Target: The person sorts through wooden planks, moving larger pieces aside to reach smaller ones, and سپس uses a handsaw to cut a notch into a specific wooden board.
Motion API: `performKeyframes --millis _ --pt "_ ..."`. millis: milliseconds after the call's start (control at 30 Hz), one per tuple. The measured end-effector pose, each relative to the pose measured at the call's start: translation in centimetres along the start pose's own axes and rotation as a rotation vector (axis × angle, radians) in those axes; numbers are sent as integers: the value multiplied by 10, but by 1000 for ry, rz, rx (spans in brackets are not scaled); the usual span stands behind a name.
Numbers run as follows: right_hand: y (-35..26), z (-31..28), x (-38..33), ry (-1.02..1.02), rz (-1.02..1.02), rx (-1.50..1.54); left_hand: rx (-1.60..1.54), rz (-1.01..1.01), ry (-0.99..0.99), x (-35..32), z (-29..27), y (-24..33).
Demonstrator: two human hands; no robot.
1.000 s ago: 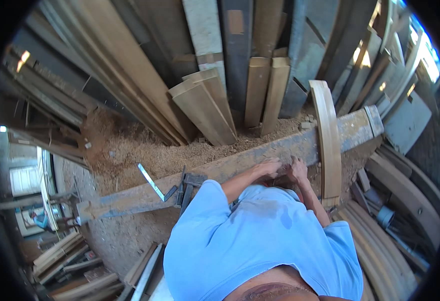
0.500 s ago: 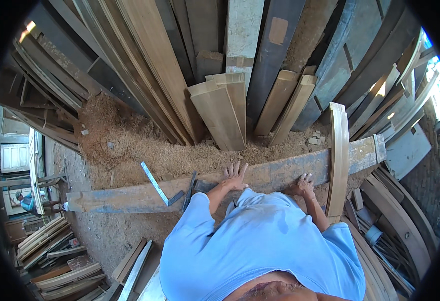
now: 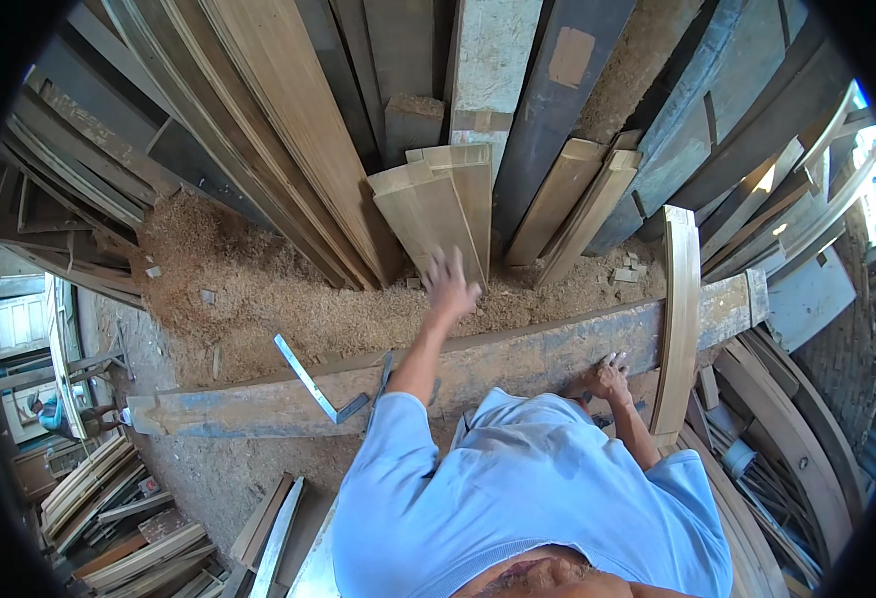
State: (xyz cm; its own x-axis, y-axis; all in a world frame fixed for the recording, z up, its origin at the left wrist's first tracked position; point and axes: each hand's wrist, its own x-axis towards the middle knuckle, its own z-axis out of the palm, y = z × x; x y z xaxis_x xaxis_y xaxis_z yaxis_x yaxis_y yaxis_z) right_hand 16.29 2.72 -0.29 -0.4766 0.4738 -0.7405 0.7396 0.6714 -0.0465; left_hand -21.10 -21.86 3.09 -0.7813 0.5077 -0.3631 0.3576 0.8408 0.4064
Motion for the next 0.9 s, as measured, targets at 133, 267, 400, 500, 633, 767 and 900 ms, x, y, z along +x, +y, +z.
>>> performKeyframes --millis 133,267,400,500,633,767,900 --pt "5 -2 2 -20 -90 -130 128 -24 338 97 -90 -13" --pt "17 25 19 101 -43 -81 297 18 389 145 -139 -41" --pt "12 24 17 -13 -65 -237 299 -42 291 147 -150 -26" --pt "26 48 28 92 -6 -154 301 94 358 135 -146 -19" --pt "22 46 28 63 -4 -143 332 163 154 100 -141 5" --pt "31 46 35 -7 -38 -69 302 216 -203 55 -143 38" --pt "51 68 48 45 -82 -227 336 370 -510 6 -118 65"
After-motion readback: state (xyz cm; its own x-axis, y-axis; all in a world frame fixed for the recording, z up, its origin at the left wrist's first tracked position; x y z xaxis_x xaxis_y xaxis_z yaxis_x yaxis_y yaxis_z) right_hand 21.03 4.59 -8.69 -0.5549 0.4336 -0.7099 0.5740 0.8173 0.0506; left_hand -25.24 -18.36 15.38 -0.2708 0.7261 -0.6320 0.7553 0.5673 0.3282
